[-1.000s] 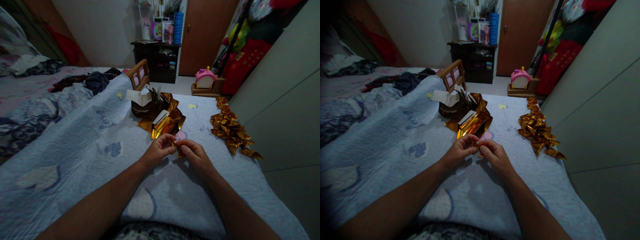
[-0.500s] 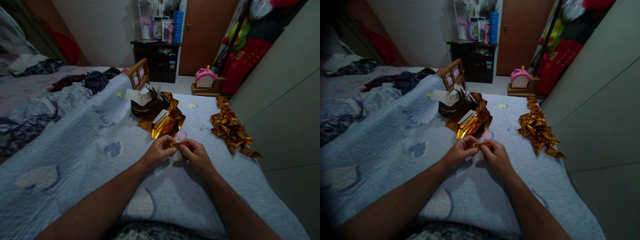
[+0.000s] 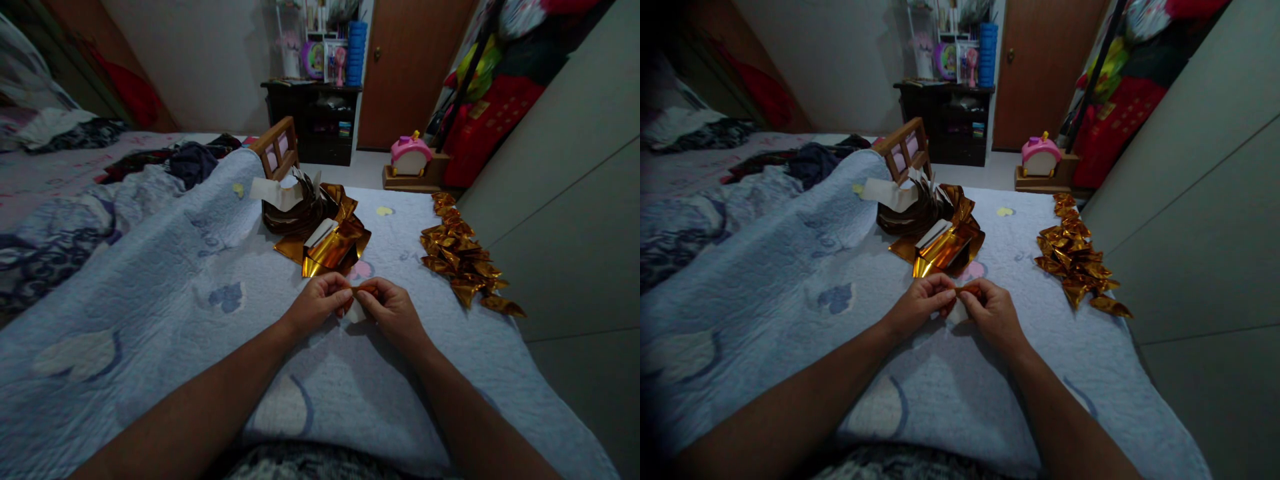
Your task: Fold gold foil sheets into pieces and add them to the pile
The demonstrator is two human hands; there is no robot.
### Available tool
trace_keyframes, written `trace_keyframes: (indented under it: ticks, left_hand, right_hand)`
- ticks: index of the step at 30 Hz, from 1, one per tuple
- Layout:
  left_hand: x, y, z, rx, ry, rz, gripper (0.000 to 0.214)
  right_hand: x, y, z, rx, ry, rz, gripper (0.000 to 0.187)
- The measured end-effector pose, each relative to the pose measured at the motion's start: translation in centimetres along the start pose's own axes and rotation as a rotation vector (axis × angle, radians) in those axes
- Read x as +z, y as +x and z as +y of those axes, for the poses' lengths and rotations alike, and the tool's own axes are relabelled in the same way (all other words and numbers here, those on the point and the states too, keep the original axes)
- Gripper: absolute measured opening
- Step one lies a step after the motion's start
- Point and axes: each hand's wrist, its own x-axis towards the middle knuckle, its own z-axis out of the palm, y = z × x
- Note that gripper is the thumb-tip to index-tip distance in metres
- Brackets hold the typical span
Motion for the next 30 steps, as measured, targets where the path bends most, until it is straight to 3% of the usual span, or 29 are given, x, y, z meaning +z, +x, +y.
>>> trace_keyframes:
  ticks: [17, 30]
  left_hand:
    - [0.3, -0.4, -0.8, 0.061, 0.015, -0.014, 0.044]
    - [0.1, -0.6, 0.2, 0.103, 0.121, -0.048, 0.013]
  right_hand:
    - [-0.1, 0.2, 1.0, -0.079, -0.114, 0.015, 0.014]
    - [-0.1, 0.2, 0.5, -0.043, -0.062, 0.001, 0.017]
